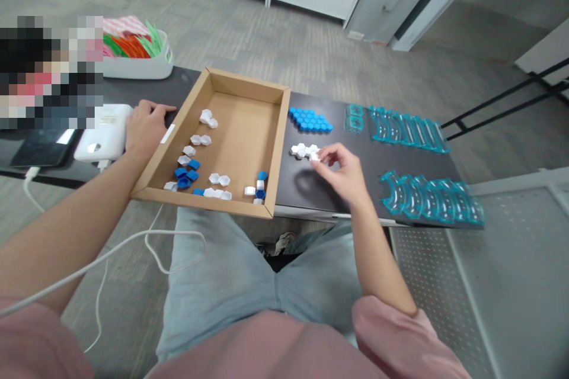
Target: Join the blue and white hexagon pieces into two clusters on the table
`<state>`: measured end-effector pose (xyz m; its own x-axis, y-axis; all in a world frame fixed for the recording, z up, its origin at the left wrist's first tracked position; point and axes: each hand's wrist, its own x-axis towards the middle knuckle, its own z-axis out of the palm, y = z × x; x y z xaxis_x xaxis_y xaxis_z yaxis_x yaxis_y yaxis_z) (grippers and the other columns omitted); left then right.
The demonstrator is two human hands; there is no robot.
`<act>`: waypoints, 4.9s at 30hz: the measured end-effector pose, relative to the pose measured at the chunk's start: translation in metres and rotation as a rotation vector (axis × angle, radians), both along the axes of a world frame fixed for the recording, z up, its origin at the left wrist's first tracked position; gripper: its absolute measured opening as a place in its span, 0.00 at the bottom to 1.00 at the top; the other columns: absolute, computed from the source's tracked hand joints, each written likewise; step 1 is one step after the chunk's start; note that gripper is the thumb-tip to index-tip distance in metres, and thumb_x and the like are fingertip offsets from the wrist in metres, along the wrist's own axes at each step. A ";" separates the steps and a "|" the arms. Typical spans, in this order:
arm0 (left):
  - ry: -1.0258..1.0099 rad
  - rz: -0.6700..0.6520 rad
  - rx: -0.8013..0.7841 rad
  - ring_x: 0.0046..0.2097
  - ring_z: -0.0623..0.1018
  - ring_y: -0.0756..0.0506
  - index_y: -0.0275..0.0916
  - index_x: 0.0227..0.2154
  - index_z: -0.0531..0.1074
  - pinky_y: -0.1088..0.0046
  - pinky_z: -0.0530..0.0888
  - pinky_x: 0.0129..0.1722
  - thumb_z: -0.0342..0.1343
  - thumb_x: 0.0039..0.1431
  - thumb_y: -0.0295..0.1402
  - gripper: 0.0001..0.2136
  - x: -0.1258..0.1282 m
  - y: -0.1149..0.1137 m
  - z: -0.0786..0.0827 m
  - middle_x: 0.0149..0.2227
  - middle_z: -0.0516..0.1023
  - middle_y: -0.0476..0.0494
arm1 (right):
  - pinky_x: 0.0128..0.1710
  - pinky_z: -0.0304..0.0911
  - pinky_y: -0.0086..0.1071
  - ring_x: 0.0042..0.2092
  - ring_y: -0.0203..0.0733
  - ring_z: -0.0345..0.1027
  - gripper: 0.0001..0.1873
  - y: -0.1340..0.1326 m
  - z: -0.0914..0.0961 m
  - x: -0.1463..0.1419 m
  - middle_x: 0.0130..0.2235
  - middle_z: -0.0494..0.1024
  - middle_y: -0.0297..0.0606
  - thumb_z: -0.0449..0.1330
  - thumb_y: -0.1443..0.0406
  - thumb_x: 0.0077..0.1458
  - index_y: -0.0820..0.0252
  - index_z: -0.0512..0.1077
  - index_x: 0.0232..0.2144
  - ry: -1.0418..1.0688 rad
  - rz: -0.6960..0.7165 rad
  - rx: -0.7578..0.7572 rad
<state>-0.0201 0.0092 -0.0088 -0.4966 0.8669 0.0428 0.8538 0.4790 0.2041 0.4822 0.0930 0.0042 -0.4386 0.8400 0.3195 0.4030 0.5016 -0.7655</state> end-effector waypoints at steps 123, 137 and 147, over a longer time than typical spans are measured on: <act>-0.006 -0.007 0.022 0.72 0.72 0.23 0.34 0.77 0.76 0.44 0.69 0.72 0.47 0.79 0.40 0.32 0.008 0.001 0.004 0.73 0.72 0.18 | 0.43 0.80 0.53 0.37 0.51 0.77 0.15 -0.008 -0.021 0.030 0.52 0.85 0.46 0.75 0.46 0.67 0.46 0.86 0.45 -0.062 -0.092 -0.024; -0.005 0.024 -0.018 0.73 0.71 0.25 0.37 0.78 0.75 0.46 0.68 0.75 0.43 0.79 0.48 0.35 0.003 0.002 0.004 0.72 0.71 0.22 | 0.40 0.73 0.40 0.31 0.39 0.67 0.09 -0.010 -0.038 0.031 0.46 0.83 0.39 0.72 0.57 0.67 0.52 0.89 0.45 -0.035 -0.116 0.029; -0.010 0.011 0.043 0.71 0.72 0.24 0.37 0.76 0.78 0.45 0.69 0.74 0.41 0.79 0.51 0.36 0.001 0.001 0.000 0.72 0.73 0.21 | 0.42 0.73 0.40 0.32 0.42 0.68 0.10 -0.009 -0.040 0.029 0.44 0.85 0.39 0.70 0.60 0.70 0.51 0.91 0.48 -0.073 -0.131 0.039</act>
